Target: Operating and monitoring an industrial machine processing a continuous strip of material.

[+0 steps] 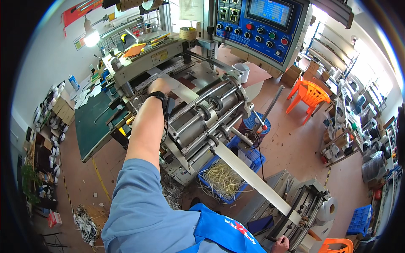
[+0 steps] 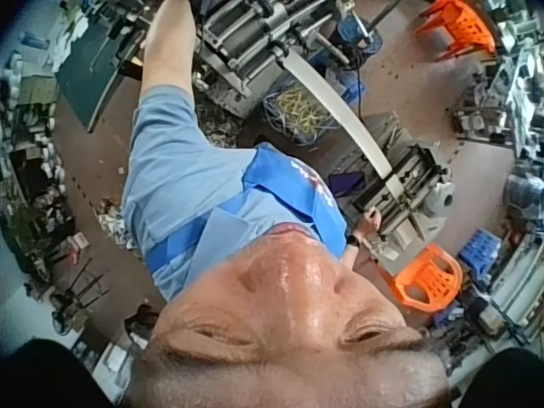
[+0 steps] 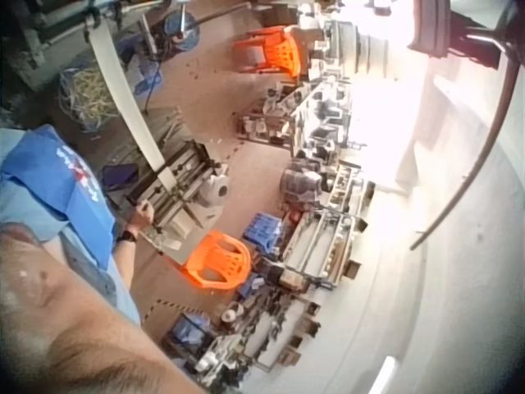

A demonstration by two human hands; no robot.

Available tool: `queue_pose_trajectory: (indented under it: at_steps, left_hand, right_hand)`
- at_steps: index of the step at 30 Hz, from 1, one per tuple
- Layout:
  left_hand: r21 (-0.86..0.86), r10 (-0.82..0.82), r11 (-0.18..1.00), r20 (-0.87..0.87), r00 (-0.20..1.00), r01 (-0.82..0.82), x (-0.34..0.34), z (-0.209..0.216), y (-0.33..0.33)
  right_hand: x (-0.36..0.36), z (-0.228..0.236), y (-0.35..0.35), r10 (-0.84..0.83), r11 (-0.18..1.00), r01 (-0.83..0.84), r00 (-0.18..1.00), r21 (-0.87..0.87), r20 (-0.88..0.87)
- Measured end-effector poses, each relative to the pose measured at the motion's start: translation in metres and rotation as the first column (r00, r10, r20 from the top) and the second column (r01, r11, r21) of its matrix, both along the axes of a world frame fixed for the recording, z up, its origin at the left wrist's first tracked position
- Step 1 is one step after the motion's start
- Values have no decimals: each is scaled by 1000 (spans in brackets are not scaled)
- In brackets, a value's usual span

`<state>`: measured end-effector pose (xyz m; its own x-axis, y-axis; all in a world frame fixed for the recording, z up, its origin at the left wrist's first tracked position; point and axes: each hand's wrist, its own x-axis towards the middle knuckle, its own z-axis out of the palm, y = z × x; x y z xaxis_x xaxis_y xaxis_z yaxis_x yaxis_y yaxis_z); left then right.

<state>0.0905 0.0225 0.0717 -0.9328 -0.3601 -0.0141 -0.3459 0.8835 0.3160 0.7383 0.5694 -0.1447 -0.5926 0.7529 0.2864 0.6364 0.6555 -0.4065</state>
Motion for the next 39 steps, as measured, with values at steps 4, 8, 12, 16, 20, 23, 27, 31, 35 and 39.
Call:
queue_pose_trajectory:
  at_steps: [4,8,12,16,20,23,27,31,35,39]
  left_hand:
    - [13,329,943,-173,928,-332,27,6,-14]
    - [50,393,919,-185,901,-391,36,15,-11]
    - [101,298,953,-138,944,-286,18,10,-13]
    - [160,235,967,-255,938,-199,-9,-13,-34]
    - [48,-25,998,-406,913,49,-31,-29,-46]
    - [173,11,982,-431,902,71,-32,-27,-41]
    - [176,37,984,-403,915,38,-25,-21,-35]
    - [162,21,986,-360,933,40,-27,-20,-34]
    - [177,34,984,-309,951,23,-25,-16,-30]
    - [155,36,988,-293,955,11,-12,-4,-16]
  right_hand:
    - [2,-2,4,8,1000,-8,1000,-4,22]
    - [5,-7,6,34,999,-34,999,27,-3]
    - [8,-12,9,42,999,-41,999,33,-11]
    - [8,-20,14,36,998,-35,999,43,-9]
    - [7,-33,17,-43,997,50,992,65,-116]
    - [9,-36,23,-50,999,49,994,-15,-100]
    - [9,-35,23,0,999,7,989,41,-148]
    - [6,-33,21,-8,999,13,991,36,-134]
    - [6,-30,21,-10,999,14,992,32,-127]
    - [6,-29,20,-7,999,12,992,32,-128]
